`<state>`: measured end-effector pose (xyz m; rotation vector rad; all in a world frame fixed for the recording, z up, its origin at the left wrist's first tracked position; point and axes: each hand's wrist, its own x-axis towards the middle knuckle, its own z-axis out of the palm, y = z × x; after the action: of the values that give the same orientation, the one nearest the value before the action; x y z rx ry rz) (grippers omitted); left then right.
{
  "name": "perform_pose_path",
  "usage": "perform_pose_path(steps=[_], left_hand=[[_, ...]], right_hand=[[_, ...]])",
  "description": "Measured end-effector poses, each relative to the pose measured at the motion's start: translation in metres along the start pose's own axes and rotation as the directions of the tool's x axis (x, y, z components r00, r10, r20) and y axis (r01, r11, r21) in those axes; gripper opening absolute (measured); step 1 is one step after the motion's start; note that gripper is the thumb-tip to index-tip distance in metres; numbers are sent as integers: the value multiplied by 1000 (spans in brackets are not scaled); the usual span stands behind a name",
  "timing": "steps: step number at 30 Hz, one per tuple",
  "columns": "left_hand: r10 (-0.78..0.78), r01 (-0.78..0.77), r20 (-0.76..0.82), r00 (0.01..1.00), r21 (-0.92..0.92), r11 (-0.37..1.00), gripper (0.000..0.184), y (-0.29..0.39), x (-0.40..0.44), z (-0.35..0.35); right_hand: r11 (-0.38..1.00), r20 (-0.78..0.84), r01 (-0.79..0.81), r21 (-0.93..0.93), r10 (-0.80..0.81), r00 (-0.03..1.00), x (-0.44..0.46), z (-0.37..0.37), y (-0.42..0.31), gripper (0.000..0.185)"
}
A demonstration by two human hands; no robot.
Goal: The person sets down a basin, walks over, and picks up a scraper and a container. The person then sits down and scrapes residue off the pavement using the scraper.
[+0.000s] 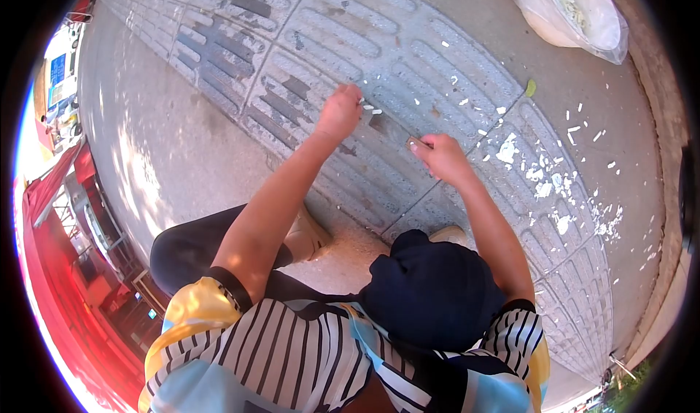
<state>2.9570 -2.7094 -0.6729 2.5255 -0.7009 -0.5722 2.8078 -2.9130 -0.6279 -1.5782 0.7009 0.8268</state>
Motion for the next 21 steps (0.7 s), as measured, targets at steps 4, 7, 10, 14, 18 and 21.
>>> perform_pose_path(steps=[4,7,10,14,18,21], left_hand=[[49,-49,-6,999,-59,997,19,0,-1,-2],[51,-51,7,999,-50,997,19,-2,0,-2],[68,-68,-6,998,-76,995,22,-9,2,2],[-110,107,-17,994,-134,985,28,-10,-3,-2],[-52,46,-68,996,-85,995,30,-13,-10,-6],[-19,15,-54,998,-78,997,30,-8,-11,-6]], right_hand=[[995,-28,84,-57,-86,996,21,7,1,34],[994,-23,79,-77,-81,996,26,8,-10,34],[988,-39,111,-103,-115,993,36,10,-11,35],[987,-43,118,-113,-124,991,40,9,-10,35],[985,-36,114,-126,-119,992,41,9,-11,34],[985,-34,108,-138,-113,993,41,8,-16,34]])
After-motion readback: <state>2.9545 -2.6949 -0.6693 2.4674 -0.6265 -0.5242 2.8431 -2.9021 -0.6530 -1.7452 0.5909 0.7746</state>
